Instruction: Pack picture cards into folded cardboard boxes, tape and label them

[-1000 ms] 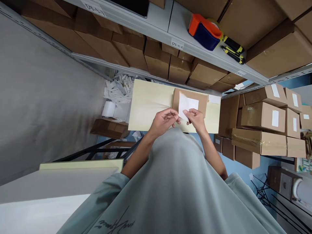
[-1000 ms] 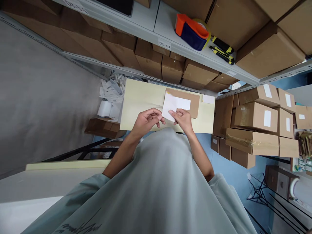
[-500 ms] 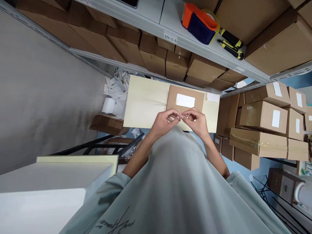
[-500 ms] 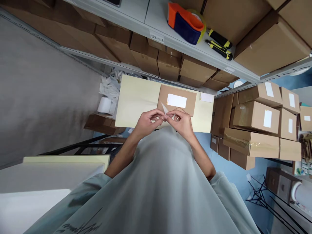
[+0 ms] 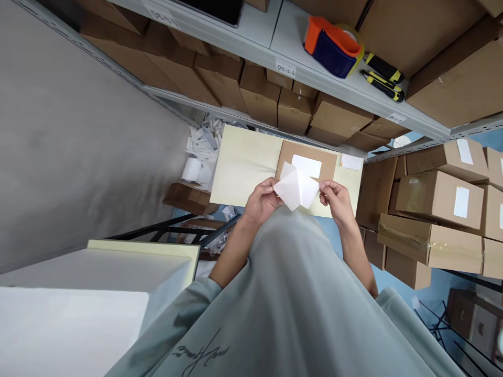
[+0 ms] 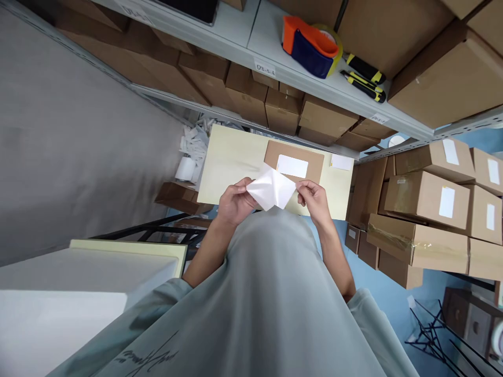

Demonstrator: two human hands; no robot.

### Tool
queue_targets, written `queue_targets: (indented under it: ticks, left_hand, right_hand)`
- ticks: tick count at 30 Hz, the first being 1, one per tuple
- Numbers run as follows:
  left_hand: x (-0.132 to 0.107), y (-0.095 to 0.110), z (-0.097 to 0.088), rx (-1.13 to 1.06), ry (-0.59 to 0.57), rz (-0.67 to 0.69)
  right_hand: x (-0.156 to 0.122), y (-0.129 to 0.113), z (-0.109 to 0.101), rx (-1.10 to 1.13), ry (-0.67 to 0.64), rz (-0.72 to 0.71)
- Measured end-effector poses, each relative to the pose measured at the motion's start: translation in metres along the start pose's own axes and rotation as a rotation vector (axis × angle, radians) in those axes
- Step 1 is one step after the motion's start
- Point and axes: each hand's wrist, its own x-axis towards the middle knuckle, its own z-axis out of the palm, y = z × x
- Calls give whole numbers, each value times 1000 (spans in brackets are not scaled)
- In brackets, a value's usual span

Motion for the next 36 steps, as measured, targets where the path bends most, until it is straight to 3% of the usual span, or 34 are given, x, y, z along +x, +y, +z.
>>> queue_targets:
  ticks: [4, 7, 10, 12, 15, 19, 22, 25, 28, 31, 33, 36]
  left_hand:
    - [-4, 7, -32, -59, 107, -25]
    - [-6, 17, -66, -253, 170, -67]
    - [-3, 35, -110, -509, 317, -45]
    - [6, 50, -148, -570, 456, 27]
    - [29, 73, -211, -472, 613, 196]
    - [73, 103, -287, -162, 728, 333]
    - [111, 129, -329, 48, 748, 343]
    - [150, 161, -358, 303, 742, 335]
    - [184, 197, -377, 639, 719, 330]
    - [203, 217, -373, 812, 752, 377]
    - [201, 210, -349, 866, 737, 430]
    - [174, 167, -284, 803, 486, 446]
  right_hand:
    - [-2, -3, 1, 67, 50, 35]
    - [-5, -6, 7, 94, 46, 91]
    - [-10, -7, 16, 133, 58, 140]
    - [-13, -7, 25, 158, 87, 153]
    - [-18, -7, 43, 177, 131, 144]
    - [-27, -8, 71, 165, 142, 144]
    - [-36, -11, 88, 161, 144, 159]
    - [-45, -12, 99, 165, 173, 153]
    - [-54, -11, 106, 153, 203, 135]
    - [-58, -9, 112, 154, 246, 113]
    - [-56, -8, 117, 149, 296, 90]
    - [-48, -7, 123, 61, 413, 28]
